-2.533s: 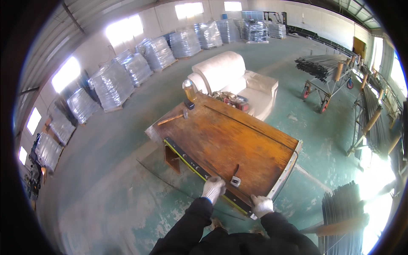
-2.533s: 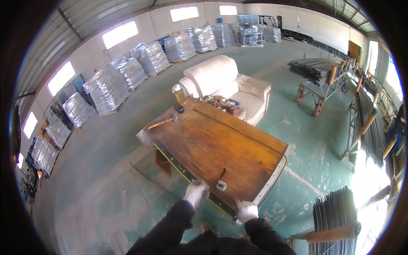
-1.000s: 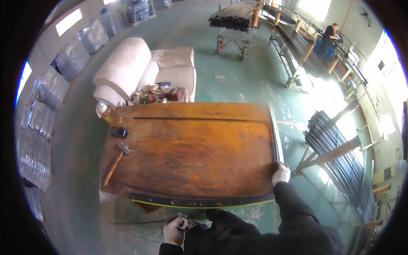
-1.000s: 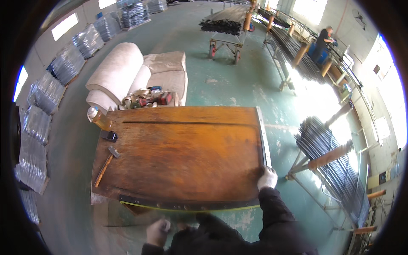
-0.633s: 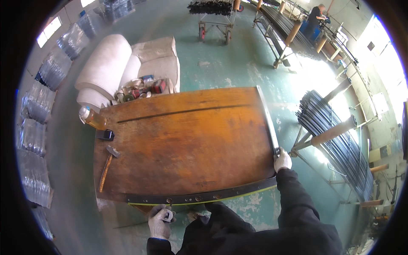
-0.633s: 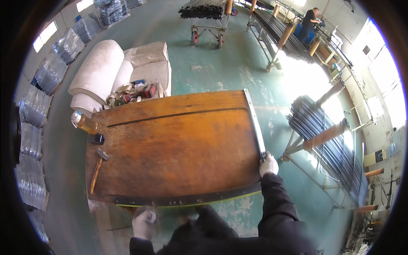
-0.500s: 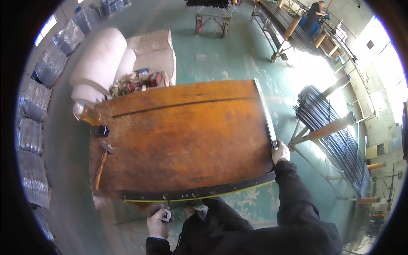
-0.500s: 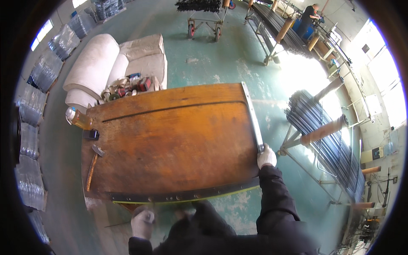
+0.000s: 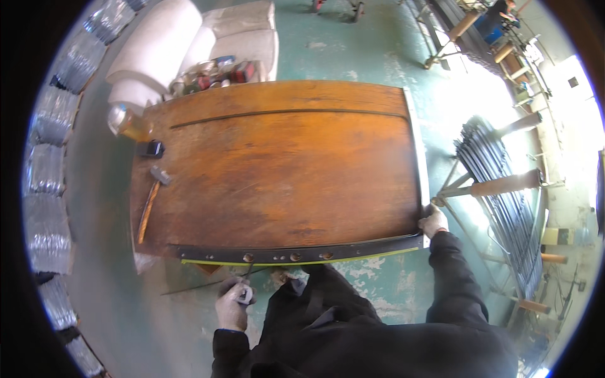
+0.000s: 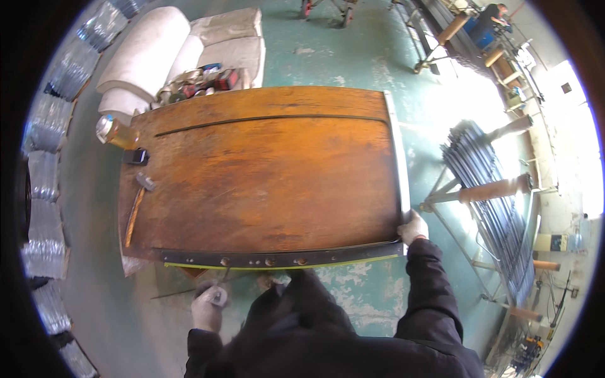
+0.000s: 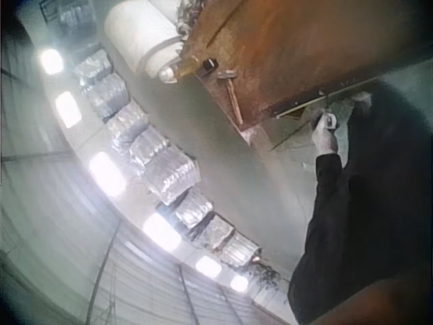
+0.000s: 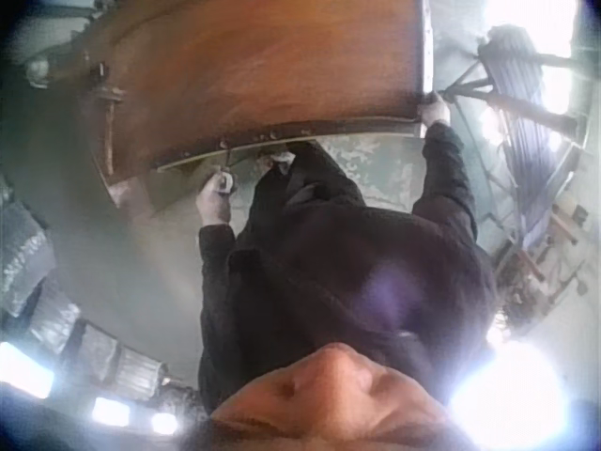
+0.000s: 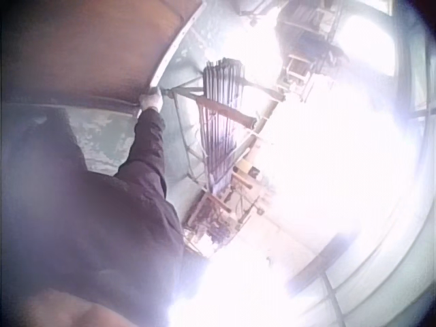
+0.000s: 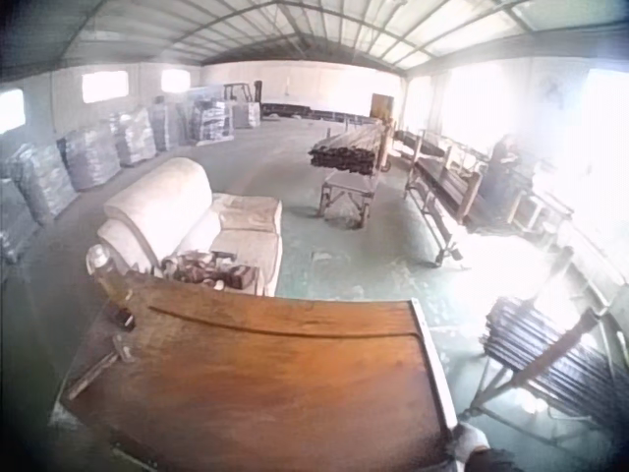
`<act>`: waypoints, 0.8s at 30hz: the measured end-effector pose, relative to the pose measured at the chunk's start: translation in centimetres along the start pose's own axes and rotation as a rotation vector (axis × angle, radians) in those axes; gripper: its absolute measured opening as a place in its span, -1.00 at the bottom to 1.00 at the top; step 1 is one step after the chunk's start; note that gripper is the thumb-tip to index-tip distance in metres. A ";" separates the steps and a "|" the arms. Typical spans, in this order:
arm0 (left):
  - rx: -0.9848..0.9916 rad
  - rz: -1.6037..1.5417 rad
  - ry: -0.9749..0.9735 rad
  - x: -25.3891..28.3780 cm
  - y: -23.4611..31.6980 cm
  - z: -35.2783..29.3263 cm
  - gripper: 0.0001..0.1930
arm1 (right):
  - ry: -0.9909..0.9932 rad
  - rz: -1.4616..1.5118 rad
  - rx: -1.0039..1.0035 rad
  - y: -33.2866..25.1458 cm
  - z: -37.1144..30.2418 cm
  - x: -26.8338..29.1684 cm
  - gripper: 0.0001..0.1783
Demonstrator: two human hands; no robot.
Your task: The person repeatedly picks up long metal rods, bends them around a wooden jig on a workbench, measures them with a tape measure, and places them on a nearby rack. The process is repeated multiple times throughout the clip.
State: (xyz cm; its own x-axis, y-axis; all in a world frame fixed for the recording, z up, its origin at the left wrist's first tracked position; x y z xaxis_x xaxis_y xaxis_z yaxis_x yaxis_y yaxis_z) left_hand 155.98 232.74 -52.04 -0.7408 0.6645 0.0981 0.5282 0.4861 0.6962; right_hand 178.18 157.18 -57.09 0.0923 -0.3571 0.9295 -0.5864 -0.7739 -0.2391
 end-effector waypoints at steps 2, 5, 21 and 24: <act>-0.004 0.013 -0.019 0.1 0.3 -0.4 -0.76 | 0.019 0.009 0.050 0.5 0.7 -0.6 0.02; -0.044 0.106 -0.054 1.2 -0.9 1.0 -0.75 | 0.008 0.130 0.076 2.4 1.8 -1.9 0.02; 0.011 0.021 -0.059 -0.6 -1.2 -0.1 -0.73 | 0.013 0.163 0.132 4.0 2.1 -2.7 0.03; 0.073 0.055 -0.005 -0.5 -1.4 0.3 -0.76 | 0.021 0.068 0.417 0.2 -1.4 -2.2 -0.20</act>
State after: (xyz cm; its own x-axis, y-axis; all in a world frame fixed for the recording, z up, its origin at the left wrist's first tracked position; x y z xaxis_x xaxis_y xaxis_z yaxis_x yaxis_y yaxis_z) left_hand 155.70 231.89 -53.27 -0.7078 0.6941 0.1310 0.5971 0.4888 0.6360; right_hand 176.75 158.55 -58.82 0.0458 -0.4074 0.9121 -0.2145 -0.8958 -0.3894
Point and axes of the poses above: each hand's wrist, its own z-axis towards the middle knuckle, its own x-axis out of the back of the hand, y = z × x, the point moved 10 cm from there along z, towards the middle knuckle, and after that the axes turned 10 degrees about y, right-handed, at the moved point
